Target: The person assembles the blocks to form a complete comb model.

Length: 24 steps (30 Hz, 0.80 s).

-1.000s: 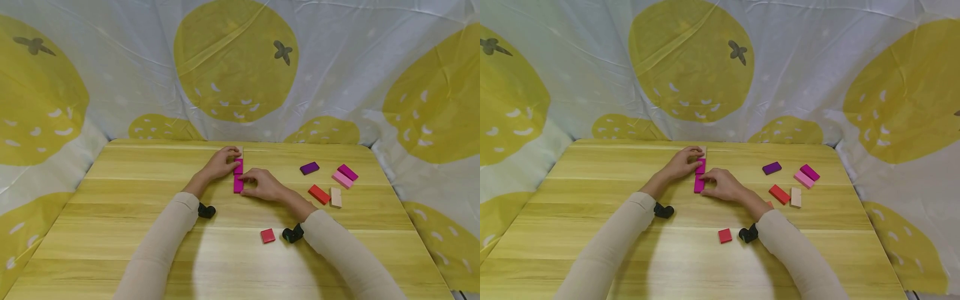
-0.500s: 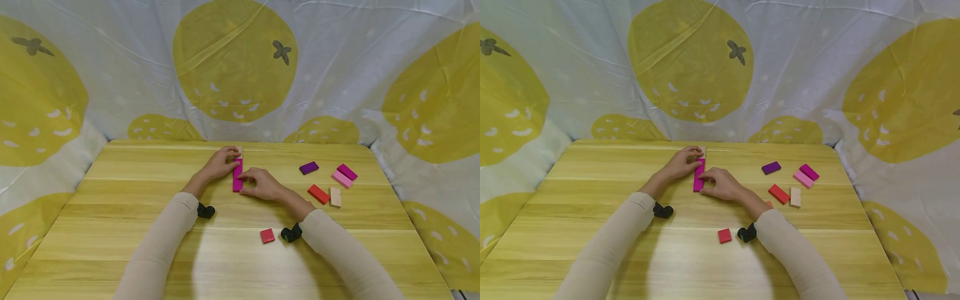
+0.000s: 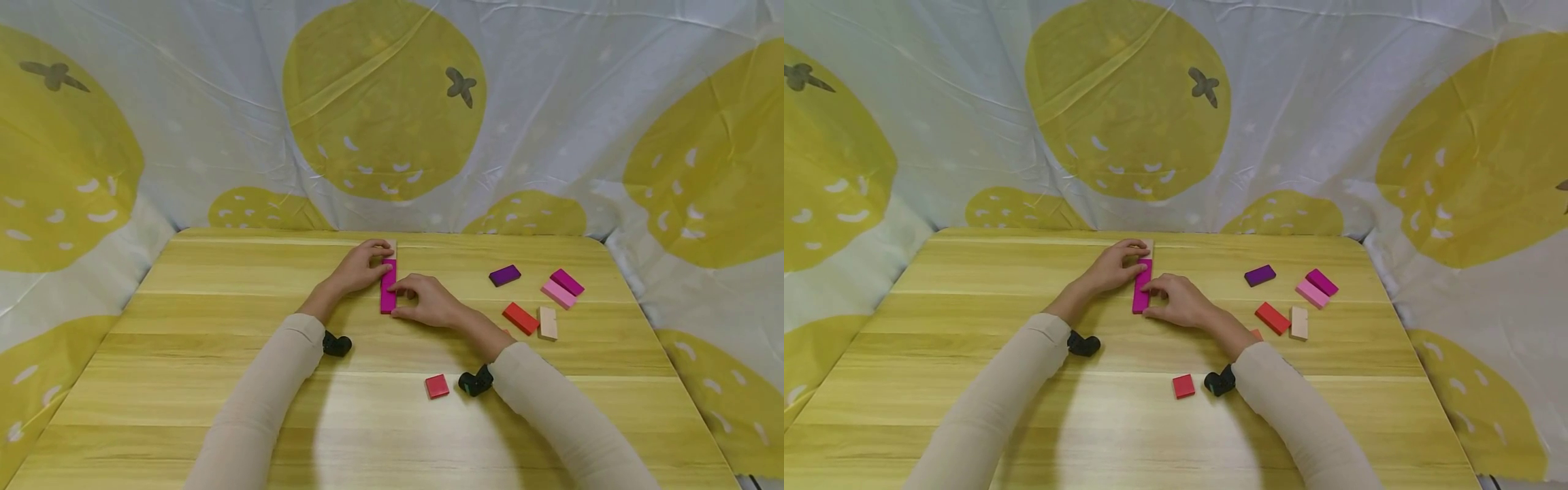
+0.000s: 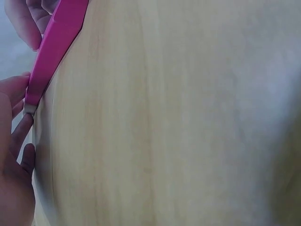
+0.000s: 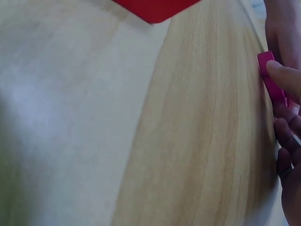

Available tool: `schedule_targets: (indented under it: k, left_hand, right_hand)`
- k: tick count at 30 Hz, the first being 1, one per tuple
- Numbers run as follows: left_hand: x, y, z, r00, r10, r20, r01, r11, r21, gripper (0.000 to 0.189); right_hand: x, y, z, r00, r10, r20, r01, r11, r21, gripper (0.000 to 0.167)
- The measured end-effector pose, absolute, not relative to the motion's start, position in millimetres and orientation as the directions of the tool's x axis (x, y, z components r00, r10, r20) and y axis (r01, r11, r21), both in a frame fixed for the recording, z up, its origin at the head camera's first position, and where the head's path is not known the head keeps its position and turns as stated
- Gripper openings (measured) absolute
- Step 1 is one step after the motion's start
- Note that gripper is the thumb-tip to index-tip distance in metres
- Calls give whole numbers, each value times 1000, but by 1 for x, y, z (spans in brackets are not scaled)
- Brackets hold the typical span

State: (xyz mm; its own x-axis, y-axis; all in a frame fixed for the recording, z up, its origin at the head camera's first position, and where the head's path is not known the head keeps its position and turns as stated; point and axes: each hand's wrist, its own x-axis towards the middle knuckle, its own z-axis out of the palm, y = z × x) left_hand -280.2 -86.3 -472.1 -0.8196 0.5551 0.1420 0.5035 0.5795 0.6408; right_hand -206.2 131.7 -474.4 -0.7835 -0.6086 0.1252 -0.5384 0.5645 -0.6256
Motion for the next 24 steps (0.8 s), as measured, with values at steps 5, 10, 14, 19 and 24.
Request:
schedule_targets:
  k: [5, 10, 14, 19, 24]
  left_hand:
    - [-281, -86, -474, -825, 549, 133, 492, 583, 647, 38]
    - [-282, -86, -477, -825, 547, 143, 495, 576, 650, 37]
    - [-283, -86, -478, -822, 550, 149, 499, 568, 655, 36]
    - [-283, -87, -478, -820, 552, 153, 500, 559, 662, 36]
    - [-284, -87, -477, -826, 548, 134, 486, 570, 663, 37]
  right_hand:
    - [-206, 133, -473, -783, -612, 110, -534, 570, -625, 44]
    - [-205, 137, -469, -781, -615, 107, -527, 559, -640, 45]
    - [-202, 142, -466, -779, -617, 111, -526, 546, -652, 44]
    - [-195, 152, -461, -773, -629, 83, -520, 553, -651, 44]
    - [-185, 167, -454, -764, -643, 57, -519, 559, -646, 46]
